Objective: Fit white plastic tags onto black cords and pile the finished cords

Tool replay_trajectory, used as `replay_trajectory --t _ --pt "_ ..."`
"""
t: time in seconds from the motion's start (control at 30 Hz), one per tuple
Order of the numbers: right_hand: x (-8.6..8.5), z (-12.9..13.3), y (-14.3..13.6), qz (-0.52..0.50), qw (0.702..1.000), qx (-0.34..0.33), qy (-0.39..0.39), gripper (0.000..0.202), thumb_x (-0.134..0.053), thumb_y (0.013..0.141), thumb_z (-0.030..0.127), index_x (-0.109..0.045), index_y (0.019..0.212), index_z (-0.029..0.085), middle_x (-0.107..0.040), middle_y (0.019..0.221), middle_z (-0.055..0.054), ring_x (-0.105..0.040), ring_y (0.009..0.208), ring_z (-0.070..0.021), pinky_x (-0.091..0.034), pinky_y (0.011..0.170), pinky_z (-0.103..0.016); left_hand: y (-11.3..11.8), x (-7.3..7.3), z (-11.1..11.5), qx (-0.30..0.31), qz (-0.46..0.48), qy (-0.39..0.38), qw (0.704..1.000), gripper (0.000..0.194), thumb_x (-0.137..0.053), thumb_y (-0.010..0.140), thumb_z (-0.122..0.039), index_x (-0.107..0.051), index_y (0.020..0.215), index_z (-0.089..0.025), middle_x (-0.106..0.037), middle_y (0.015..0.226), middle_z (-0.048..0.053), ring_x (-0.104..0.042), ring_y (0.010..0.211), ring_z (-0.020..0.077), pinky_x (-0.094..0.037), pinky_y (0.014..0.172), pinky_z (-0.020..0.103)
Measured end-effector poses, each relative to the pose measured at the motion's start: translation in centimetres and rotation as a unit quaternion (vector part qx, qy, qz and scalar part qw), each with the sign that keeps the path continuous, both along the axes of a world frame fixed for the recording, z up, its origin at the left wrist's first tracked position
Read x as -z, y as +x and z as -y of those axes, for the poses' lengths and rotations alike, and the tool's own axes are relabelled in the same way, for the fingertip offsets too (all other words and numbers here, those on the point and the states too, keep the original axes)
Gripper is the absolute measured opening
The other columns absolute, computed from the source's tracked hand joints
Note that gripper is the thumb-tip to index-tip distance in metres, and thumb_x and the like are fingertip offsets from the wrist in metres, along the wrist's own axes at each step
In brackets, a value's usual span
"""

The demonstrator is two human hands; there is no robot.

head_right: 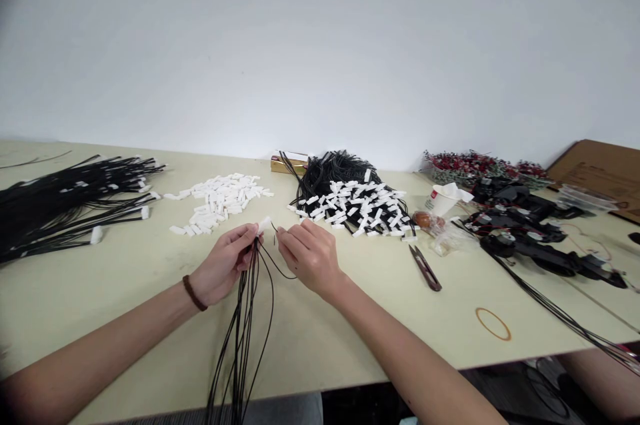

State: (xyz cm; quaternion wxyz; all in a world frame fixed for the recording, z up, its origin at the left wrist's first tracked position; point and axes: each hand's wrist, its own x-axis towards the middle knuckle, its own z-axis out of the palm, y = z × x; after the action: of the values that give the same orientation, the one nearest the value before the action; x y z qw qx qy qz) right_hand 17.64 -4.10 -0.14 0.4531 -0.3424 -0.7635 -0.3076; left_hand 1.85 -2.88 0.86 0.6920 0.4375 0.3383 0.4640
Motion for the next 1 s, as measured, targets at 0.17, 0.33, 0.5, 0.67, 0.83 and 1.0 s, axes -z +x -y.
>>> replay_trajectory --t 0.17,0.33,0.5,0.67,0.83,1.0 --pt "0.03 -0.16 0.18 0.008 1.0 -0.002 0.005 0.01 -0.056 0.078 0.011 -0.054 0.071 0.019 -0.049 0.054 0.002 -0.04 0.053 -0.009 -0.032 0.05 -0.023 0.04 0.08 -0.06 -0.003 0.0 0.001 1.0 0.032 -0.067 0.062 -0.04 -0.05 0.061 -0.013 -0.044 0.053 -0.004 -0.029 0.04 0.0014 -0.016 0.036 0.016" --pt "0.02 -0.2 0.23 0.013 1.0 -0.002 0.004 0.011 -0.056 0.078 0.011 -0.054 0.07 0.019 -0.05 0.054 0.002 -0.04 0.052 -0.0089 -0.032 0.05 -0.024 -0.03 0.0 -0.03 0.003 -0.005 0.005 1.0 0.033 -0.067 0.063 -0.041 -0.05 0.061 -0.013 -0.042 0.052 -0.005 -0.029 0.04 0.0014 -0.016 0.036 0.016" --pt "-0.11 -0.09 0.19 -0.002 1.0 -0.012 -0.018 0.009 -0.055 0.078 0.01 -0.055 0.073 0.018 -0.053 0.058 0.001 -0.042 0.055 -0.0093 -0.033 0.05 -0.023 -0.13 -0.09 0.03 0.01 -0.013 0.01 1.0 0.033 -0.066 0.064 -0.042 -0.05 0.062 -0.013 -0.042 0.053 -0.004 -0.029 0.041 0.0014 -0.016 0.037 0.016" --pt "-0.16 -0.02 0.21 -0.008 0.999 -0.009 -0.053 0.008 -0.053 0.079 0.012 -0.056 0.076 0.018 -0.053 0.059 0.001 -0.044 0.057 -0.0101 -0.035 0.053 -0.023 -0.16 -0.07 -0.03 0.007 -0.019 0.025 0.999 0.033 -0.065 0.064 -0.042 -0.048 0.061 -0.014 -0.037 0.047 -0.006 -0.027 0.039 0.0024 -0.015 0.037 0.016" --pt "-0.38 0.31 -0.07 -0.039 0.993 -0.012 -0.114 0.008 -0.049 0.081 0.015 -0.053 0.076 0.018 -0.054 0.07 -0.003 -0.05 0.068 -0.0126 -0.041 0.06 -0.024 -0.15 0.06 -0.12 0.015 -0.045 0.05 0.998 0.033 -0.064 0.066 -0.043 -0.047 0.06 -0.015 -0.034 0.045 -0.007 -0.028 0.039 0.0033 -0.016 0.037 0.017" --pt "-0.72 0.59 -0.39 -0.088 0.973 -0.087 -0.194 0.01 -0.044 0.083 0.013 -0.046 0.075 0.019 -0.058 0.096 -0.008 -0.054 0.09 -0.0144 -0.046 0.073 -0.028 -0.08 0.25 -0.03 0.035 -0.068 0.068 0.995 0.032 -0.061 0.068 -0.044 -0.047 0.062 -0.016 -0.035 0.047 -0.007 -0.03 0.04 0.004 -0.018 0.037 0.017"
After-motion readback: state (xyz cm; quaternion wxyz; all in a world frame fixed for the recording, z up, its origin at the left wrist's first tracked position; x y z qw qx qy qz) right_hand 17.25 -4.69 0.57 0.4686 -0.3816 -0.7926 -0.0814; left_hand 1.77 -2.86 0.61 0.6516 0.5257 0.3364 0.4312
